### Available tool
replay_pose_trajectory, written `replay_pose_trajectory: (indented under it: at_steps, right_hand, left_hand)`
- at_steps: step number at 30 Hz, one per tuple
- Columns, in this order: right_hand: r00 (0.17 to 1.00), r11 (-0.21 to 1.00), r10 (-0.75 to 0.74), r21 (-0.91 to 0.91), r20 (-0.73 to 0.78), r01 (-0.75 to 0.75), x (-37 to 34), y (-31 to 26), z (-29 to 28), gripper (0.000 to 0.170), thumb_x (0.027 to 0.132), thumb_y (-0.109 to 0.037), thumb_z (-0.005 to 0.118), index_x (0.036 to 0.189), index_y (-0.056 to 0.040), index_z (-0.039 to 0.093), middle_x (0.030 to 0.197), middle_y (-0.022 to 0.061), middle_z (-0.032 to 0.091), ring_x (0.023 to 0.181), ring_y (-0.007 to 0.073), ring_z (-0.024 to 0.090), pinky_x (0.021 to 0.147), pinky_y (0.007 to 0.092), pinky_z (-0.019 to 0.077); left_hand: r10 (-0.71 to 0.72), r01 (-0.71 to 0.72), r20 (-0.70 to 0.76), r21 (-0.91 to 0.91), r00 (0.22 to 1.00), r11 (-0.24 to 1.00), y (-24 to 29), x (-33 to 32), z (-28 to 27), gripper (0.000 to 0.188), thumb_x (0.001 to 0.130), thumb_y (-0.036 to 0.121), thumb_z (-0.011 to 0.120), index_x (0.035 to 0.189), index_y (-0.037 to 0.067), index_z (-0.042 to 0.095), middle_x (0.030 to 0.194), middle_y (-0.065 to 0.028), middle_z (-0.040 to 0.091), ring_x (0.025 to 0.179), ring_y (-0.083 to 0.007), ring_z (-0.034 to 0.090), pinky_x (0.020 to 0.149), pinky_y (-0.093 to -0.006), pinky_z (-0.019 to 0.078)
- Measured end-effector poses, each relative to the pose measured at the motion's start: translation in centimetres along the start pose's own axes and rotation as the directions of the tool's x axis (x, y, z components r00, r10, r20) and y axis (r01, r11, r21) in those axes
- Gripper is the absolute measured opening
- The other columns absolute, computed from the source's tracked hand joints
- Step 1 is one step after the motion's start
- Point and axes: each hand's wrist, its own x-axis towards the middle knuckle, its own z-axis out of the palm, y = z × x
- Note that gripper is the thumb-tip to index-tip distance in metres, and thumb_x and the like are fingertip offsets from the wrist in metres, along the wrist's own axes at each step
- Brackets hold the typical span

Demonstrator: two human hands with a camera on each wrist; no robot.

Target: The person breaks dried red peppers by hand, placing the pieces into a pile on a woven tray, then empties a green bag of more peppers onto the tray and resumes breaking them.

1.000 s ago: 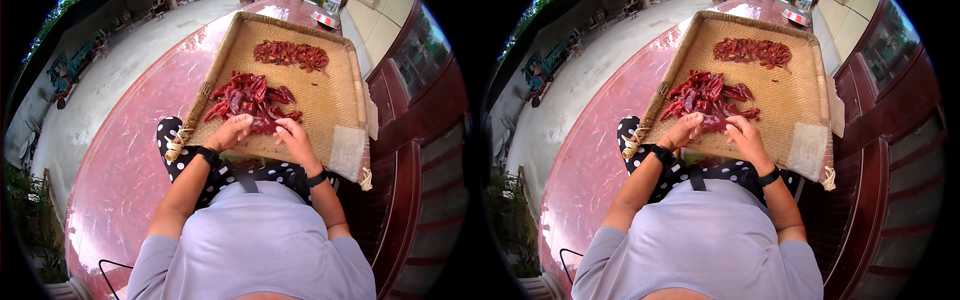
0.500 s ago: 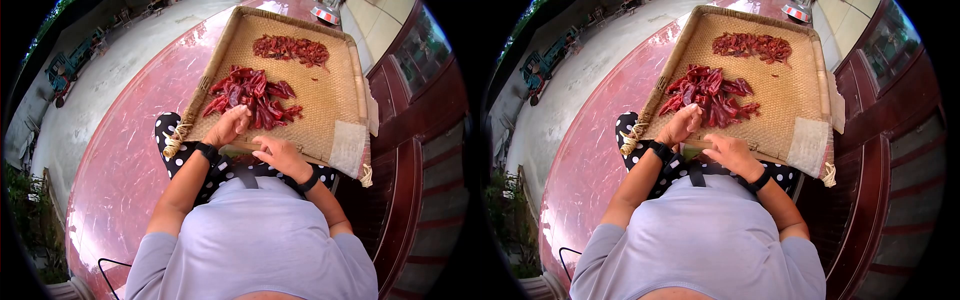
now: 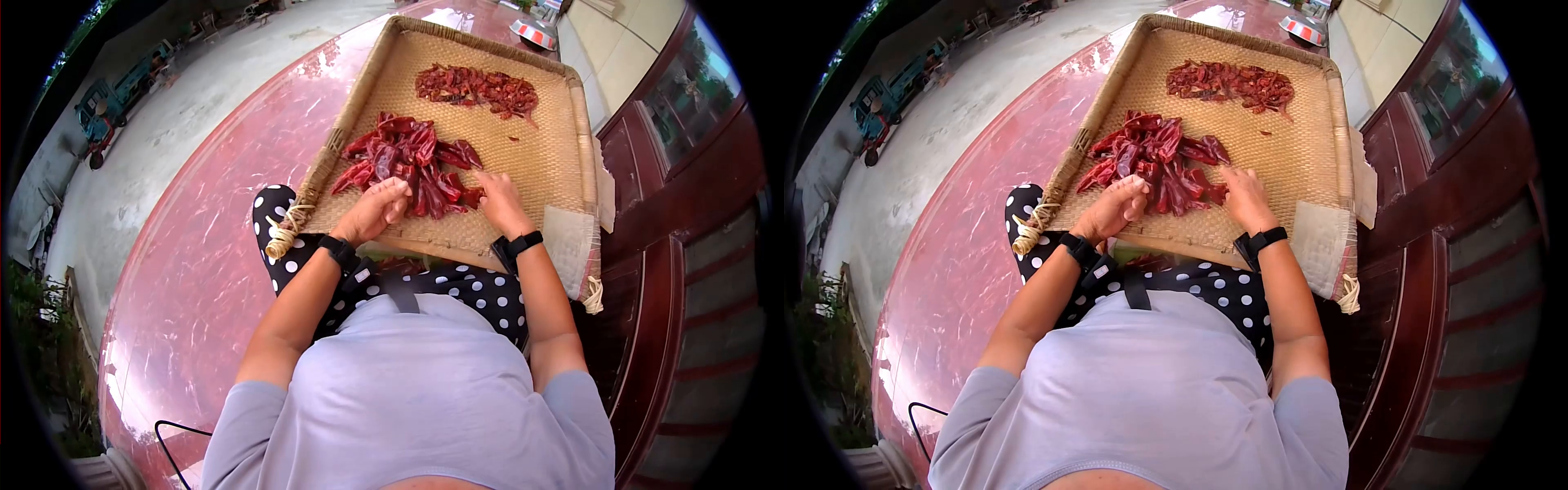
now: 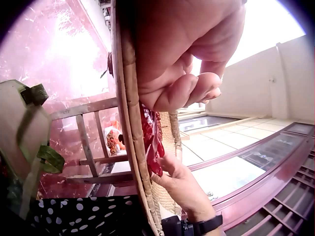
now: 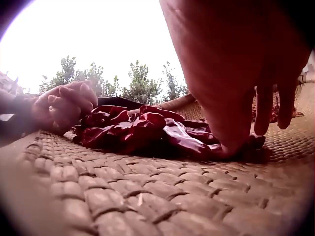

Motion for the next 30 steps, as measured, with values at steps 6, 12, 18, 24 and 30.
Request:
replay_pose_trajectory:
  at_steps: [6,12,18,24,30]
  right_hand:
    - [0.962,0.959,0.271,0.079,0.027,-0.273,-0.9,-1.8,-3.7,0.012,0.078,-0.009,0.068,0.09,-0.0055,0.067,0.097,0.0129,0.068,0.09,0.0319,0.062,0.078,0.0411,0.0491]
    - [0.949,0.805,0.309,0.516,0.056,-0.292,-1.8,-4.4,-5.3,0.02,0.084,-0.023,0.068,0.095,-0.0057,0.066,0.084,0.0083,0.069,0.074,0.0219,0.066,0.067,0.0347,0.0493]
    - [0.961,0.464,0.174,0.843,0.215,-0.273,-2.8,-9.3,-1.3,0.016,0.087,-0.015,0.068,0.096,-0.0019,0.065,0.077,0.0016,0.065,0.064,0.0067,0.057,0.057,0.0235,0.047]
    - [0.965,0.305,0.063,0.915,0.256,-0.263,-3.4,-11.1,-1.4,0.014,0.092,-0.014,0.065,0.098,-0.0016,0.061,0.08,-0.0003,0.061,0.071,0.0056,0.055,0.06,0.0237,0.0469]
    - [0.968,0.397,0.002,0.888,0.249,-0.23,-4.2,-11.6,-1.3,0.014,0.09,-0.012,0.064,0.097,0.0,0.061,0.081,0.0019,0.063,0.076,0.008,0.058,0.066,0.0256,0.0485]
  left_hand:
    - [-0.013,0.013,-0.01,-0.011,1.0,1.0,0.2,-0.1,0.1,0.017,0.098,0.025,0.058,0.094,0.008,0.058,0.063,0.0028,0.049,0.05,-0.0061,0.039,0.048,-0.0219,0.0308]
    - [-0.015,0.012,0.037,0.084,0.999,0.996,-0.1,0.0,0.1,0.016,0.094,0.023,0.064,0.097,0.008,0.06,0.066,0.0052,0.048,0.052,-0.0038,0.039,0.049,-0.0198,0.0301]
    - [-0.033,0.029,0.023,0.162,0.999,0.986,0.6,-0.5,1.4,0.021,0.094,0.025,0.065,0.106,0.008,0.062,0.07,0.0059,0.05,0.055,-0.0035,0.039,0.05,-0.0189,0.0303]
    - [-0.041,0.038,0.021,0.138,0.999,0.99,-0.1,-0.1,0.2,0.021,0.096,0.029,0.061,0.099,0.008,0.061,0.067,0.0055,0.05,0.054,-0.0047,0.038,0.053,-0.0203,0.0307]
    - [-0.013,0.013,0.0,0.129,1.0,0.992,-0.3,0.1,0.2,0.02,0.096,0.029,0.062,0.096,0.008,0.062,0.074,0.0054,0.055,0.058,-0.0029,0.041,0.052,-0.0179,0.0309]
